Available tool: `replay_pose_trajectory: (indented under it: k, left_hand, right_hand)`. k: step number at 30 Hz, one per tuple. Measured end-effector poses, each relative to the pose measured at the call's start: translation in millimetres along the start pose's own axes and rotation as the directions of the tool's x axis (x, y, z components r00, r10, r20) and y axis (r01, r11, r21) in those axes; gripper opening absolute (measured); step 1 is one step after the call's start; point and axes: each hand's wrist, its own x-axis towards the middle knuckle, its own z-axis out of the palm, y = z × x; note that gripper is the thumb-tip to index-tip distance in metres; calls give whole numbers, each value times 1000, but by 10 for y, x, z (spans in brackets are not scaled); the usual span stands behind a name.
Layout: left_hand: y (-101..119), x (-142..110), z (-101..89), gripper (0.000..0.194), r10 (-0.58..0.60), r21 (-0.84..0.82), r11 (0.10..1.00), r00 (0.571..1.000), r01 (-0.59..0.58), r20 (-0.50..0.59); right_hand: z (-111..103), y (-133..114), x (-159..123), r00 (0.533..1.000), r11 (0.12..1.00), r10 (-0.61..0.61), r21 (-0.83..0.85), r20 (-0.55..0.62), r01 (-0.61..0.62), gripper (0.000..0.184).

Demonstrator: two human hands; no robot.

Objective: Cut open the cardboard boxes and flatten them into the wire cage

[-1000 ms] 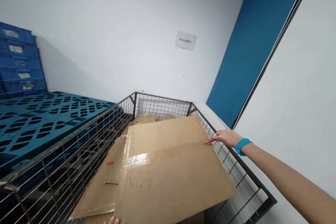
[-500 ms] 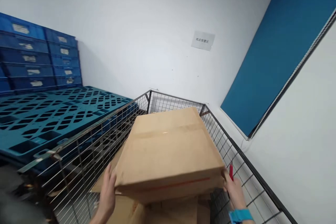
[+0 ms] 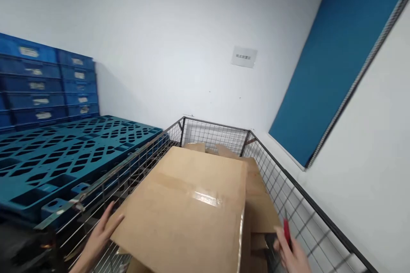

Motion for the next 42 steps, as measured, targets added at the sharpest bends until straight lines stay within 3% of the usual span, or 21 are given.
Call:
replay_pose_trajectory:
  k: [5,9,16,21,28,34,42]
  left_hand:
    - [-46,-11,-202,113,-103,-17,995,995,103,-6]
    - [-17,-42,-181,112,-154,-60,986,988,154,5]
    - [-83,50,-163,109,-185,-70,980,982,186,23]
    - [-9,47,-149,112,-153,-47,987,988,154,25]
    - [13,21,-160,115,-165,-106,980,986,167,28]
    - [102,-47,-164,115,-165,-32,986,986,166,7]
    - [88,57,-114,111,-154,26,988,988,154,16]
  right_hand:
    - [238,-709,375,969,992,-122,44,214,115,76]
    - [511,-949,508,947,979,-167,-64,275,191,60]
    - [535,-914,553,976,987,-148,-36,159,156,51]
    - [547,-955,527,970,996,-68,-42,233,80,45]
    - [582,-973,534,978,999,-37,-21,207,43,46]
    - [507,-1018,488,967,998,-29,-47,254,42,47]
    - [365,-962,409,944,985,-19,-155,328,74,45]
